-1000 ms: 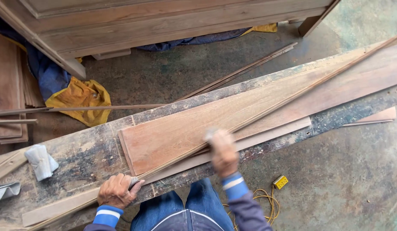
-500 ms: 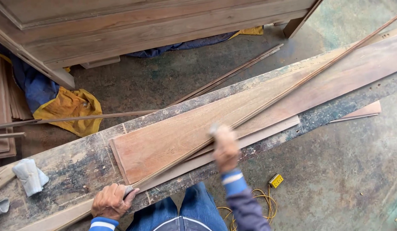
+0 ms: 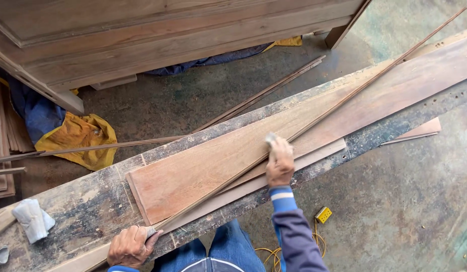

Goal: Manually sanding the edges and surfaces of thin wooden strips using sandpaper.

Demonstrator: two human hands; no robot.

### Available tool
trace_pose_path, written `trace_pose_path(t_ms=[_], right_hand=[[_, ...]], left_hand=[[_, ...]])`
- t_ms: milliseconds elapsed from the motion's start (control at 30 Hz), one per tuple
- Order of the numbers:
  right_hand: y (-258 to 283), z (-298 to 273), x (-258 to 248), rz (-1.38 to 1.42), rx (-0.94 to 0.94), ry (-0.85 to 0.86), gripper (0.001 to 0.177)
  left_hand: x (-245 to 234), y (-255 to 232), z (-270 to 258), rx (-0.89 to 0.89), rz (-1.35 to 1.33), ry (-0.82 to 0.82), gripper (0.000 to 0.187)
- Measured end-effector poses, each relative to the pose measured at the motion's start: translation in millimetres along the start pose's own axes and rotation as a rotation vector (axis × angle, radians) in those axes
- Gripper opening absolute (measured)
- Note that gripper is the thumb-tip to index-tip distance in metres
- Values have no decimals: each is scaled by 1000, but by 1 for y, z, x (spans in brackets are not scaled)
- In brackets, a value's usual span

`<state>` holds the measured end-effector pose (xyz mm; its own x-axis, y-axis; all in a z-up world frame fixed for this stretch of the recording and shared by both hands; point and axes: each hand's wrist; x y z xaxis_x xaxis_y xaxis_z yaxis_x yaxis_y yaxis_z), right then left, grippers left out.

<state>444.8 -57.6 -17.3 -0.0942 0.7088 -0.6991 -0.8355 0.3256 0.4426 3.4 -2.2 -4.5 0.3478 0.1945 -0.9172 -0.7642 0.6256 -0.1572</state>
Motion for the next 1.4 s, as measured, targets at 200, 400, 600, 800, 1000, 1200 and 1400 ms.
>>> trace_pose_path(t_ms=[200,400,600,800,1000,1200,1400], right_hand=[[89,-32,-13,246,-63,-148,17],[-7,24,-10,88,-29,0,17],[81,3,-16,70,-43,15,20],[61,-7,-24,242,-233,75,17],[27,5,-11,-76,-62,-39,16],[210,-96,-21,255,-213,99,26],[148,-78,-7,293,-150,132,15]], left_hand=[[8,-2,-4,-24,14,-9,41],[7,-1,-3,23,-36,-45,37],[8,0,-4,-15,9,-1,39],[2,-5,3,-1,43,-40,36],[-6,-5,4,24,17,-37,38],[-5,-5,2,22,9,-64,40],[-9,-8,7,53,-30,-130,34]])
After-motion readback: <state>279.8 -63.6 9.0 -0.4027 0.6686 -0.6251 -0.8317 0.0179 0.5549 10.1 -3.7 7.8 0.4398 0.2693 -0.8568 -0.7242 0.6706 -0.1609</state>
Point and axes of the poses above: each hand's wrist, its own z-axis towards the middle knuckle, its own x-axis out of the palm, y = z × x, and after that the axes turned 10 degrees about -y, right-handed
